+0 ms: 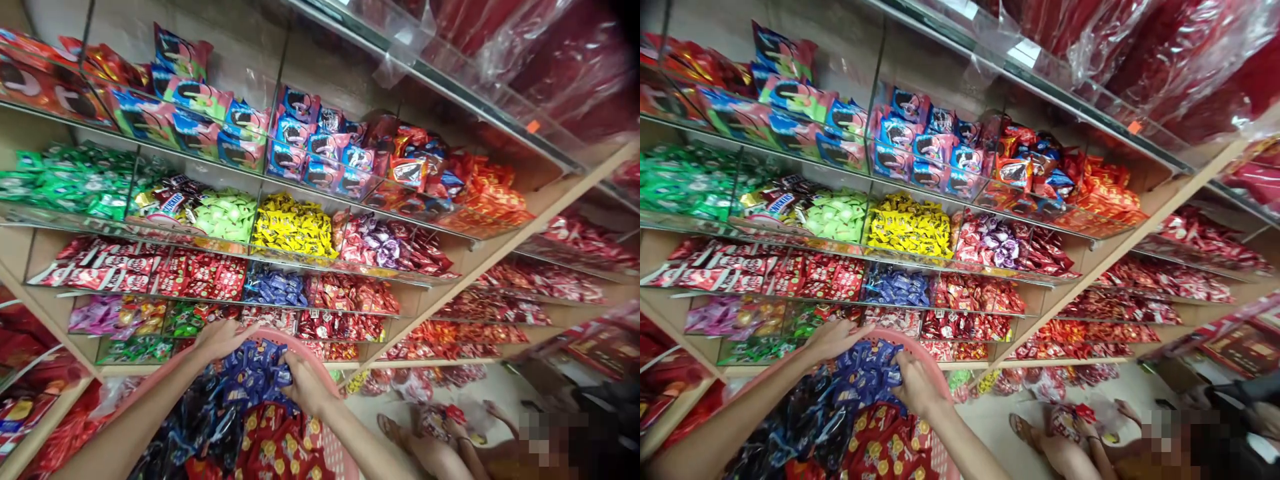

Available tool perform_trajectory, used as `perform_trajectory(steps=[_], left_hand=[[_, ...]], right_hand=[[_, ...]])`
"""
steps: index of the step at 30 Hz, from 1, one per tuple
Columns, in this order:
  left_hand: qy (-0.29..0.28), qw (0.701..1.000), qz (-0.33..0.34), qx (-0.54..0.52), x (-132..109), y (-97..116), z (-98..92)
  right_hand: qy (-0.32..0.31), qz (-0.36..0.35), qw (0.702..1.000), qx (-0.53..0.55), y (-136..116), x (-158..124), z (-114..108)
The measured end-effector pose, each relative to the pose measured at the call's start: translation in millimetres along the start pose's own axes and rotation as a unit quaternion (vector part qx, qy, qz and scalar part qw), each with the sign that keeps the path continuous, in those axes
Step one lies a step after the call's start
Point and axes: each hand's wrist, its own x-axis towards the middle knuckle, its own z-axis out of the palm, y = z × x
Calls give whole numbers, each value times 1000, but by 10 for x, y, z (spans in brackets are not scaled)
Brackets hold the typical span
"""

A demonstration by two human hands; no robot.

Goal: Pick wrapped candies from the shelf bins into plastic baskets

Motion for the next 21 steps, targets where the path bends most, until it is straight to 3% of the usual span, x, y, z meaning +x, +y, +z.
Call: perform_trajectory(steps=[4,9,21], left_hand=[[-1,1000,12,-4,18,15,50],[3,1000,16,2,-6,55,55],[14,1000,17,17,-61,151,22]], right_hand=[[51,13,999,-11,-3,-126,-86],[73,85,993,-29,-43,-254,-179],[48,111,991,-60,74,-113,64]])
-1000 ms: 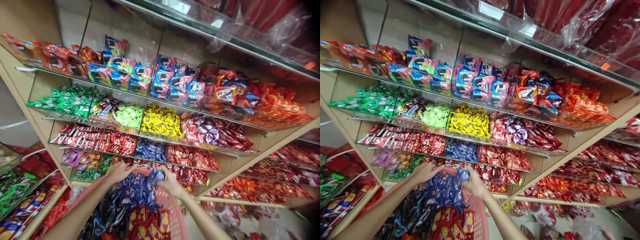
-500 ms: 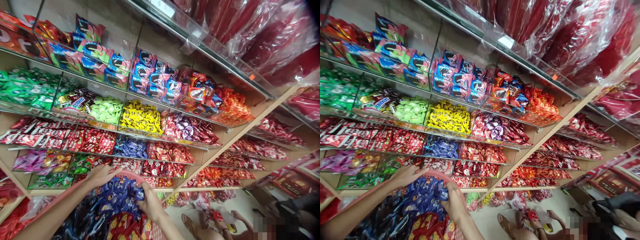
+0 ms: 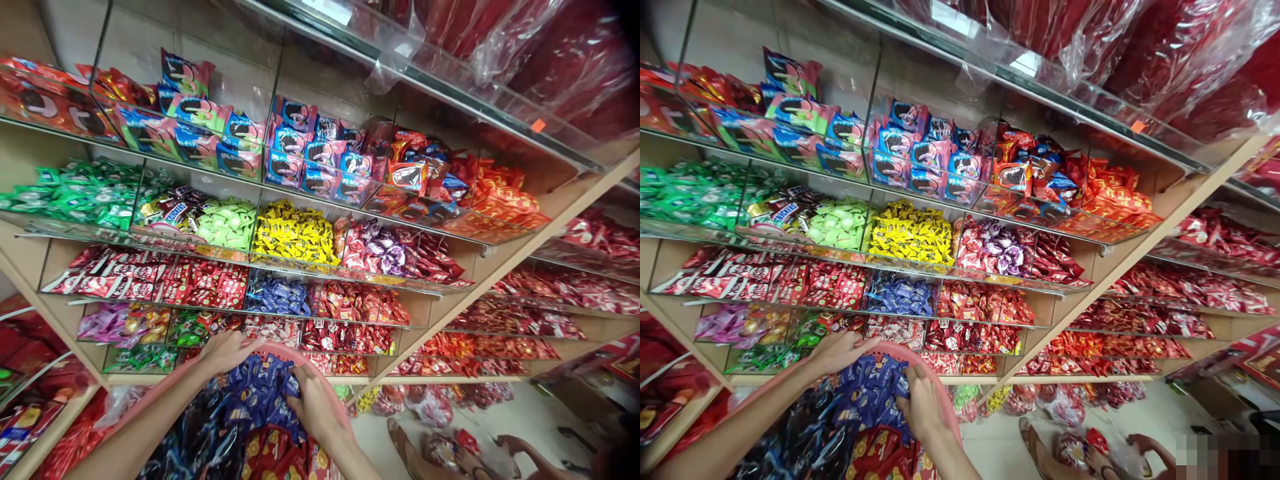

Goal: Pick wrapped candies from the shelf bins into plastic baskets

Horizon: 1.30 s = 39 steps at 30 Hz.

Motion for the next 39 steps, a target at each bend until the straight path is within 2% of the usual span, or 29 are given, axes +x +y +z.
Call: perform_trajectory(steps=[3,9,12,14,17,19,24,28,29,31,33,35,37,39], left_hand=[[11,1000,2,1,4,-12,30],[11,1000,-4,-1,35,-36,48],[1,1000,-16,-6,37,-30,4],[1,1000,-22,-7,30,-17,-29],[7,1000,-19,-4,12,8,-64],[10,1000,-18,-2,1,19,-72],[24,1000,-14,-10,-13,7,-56],[21,999,-24,-23,-14,-24,-41],[20,999,-26,-26,-14,-31,-40],[17,999,-30,-31,-15,-44,-43],[16,999,-30,-34,-20,-58,-52],[14,999,-27,-35,-28,-77,-64],[13,999,-24,-39,-38,-107,-77],[12,999,-26,-45,-48,-146,-87]], right_hand=[[18,-14,1000,-12,7,-21,-38],[60,7,998,-24,-38,-67,-253],[83,26,995,43,-8,-31,-310],[86,48,986,138,9,11,-304],[44,93,947,304,-21,61,-283],[5,127,918,376,-84,70,-294],[-44,166,872,459,-312,34,-342],[-89,139,856,490,-500,33,-173],[-95,129,860,485,-547,44,-100],[-106,105,889,434,-642,80,57],[-112,87,937,320,-742,126,193],[-85,63,982,157,-852,175,291],[-48,33,998,-8,-967,225,361],[-41,13,991,-125,-1073,278,427]])
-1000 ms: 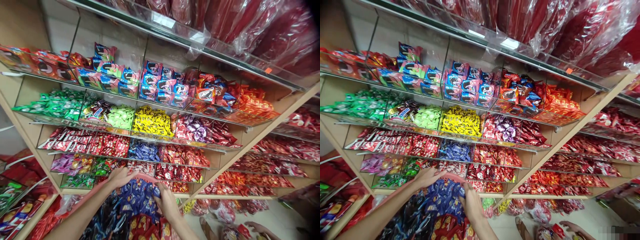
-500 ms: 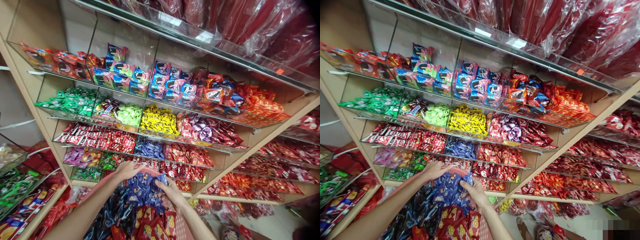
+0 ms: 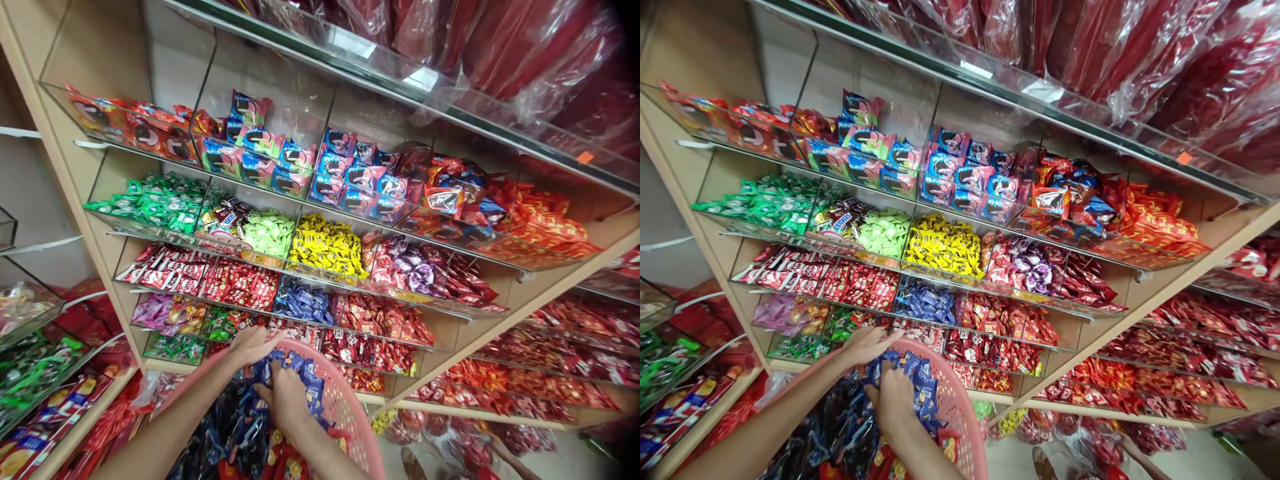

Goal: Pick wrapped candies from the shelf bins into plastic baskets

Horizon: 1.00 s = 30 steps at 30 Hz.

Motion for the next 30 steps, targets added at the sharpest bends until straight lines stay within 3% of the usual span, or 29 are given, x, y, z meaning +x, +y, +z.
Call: perform_trajectory(steps=[5,15,18,22,26,30], left_hand=[[3,1000,-5,-9,-21,-108,-48],[8,1000,-19,-22,-54,-212,-137],[17,999,-26,-19,-13,-273,-65],[21,999,-35,-15,-7,-366,10],[14,999,-43,-28,-59,-412,8],[4,998,-55,-35,-71,-407,5]], right_hand=[[-18,-6,993,-113,-168,150,142],[64,-78,989,-104,-139,290,357],[86,-74,988,-105,-72,286,219],[137,-32,987,-74,219,466,-200],[201,-31,979,4,548,978,-499],[184,-10,982,31,641,1535,-483]])
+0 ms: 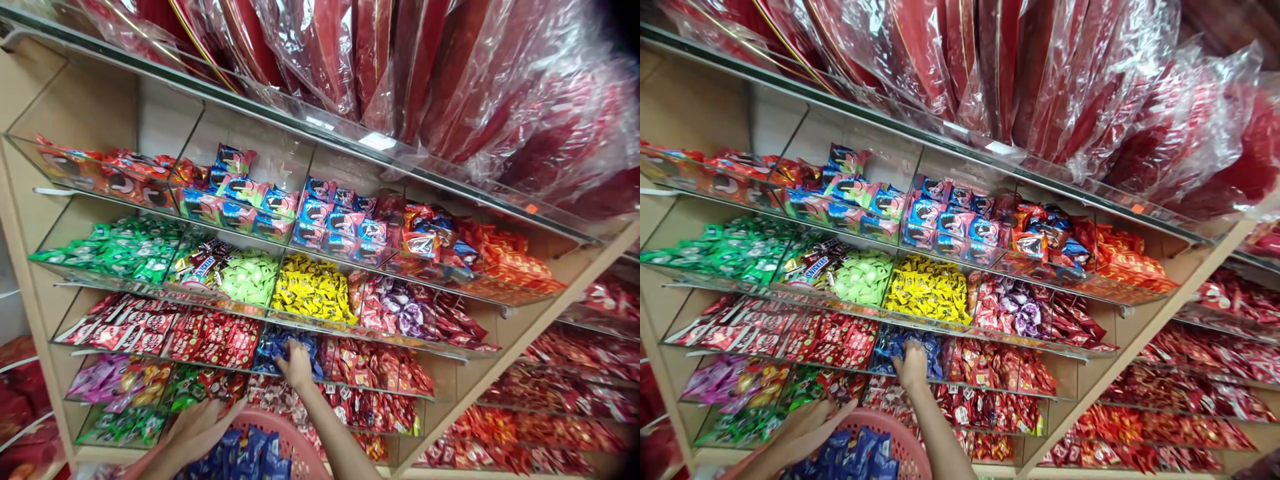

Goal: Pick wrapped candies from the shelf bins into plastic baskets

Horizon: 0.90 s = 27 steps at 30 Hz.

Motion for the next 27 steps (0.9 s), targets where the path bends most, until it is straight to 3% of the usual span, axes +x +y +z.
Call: perform_trajectory(steps=[4,7,10,14,17,21,27], left_hand=[[6,1000,6,2,31,26,-1],[5,1000,3,0,46,46,-29],[1,1000,6,4,44,65,-72],[-6,999,11,30,39,97,-125],[-16,999,10,42,52,117,-143],[-21,999,19,40,75,132,-137],[1,999,32,43,95,122,-100]], right_hand=[[-68,82,994,37,46,195,275],[-60,101,989,91,110,214,382],[-28,94,983,157,164,242,351],[-1,89,962,259,215,227,134],[2,84,943,323,249,43,-71],[-5,30,925,379,239,-412,-271],[-50,-68,967,239,149,-988,-297]])
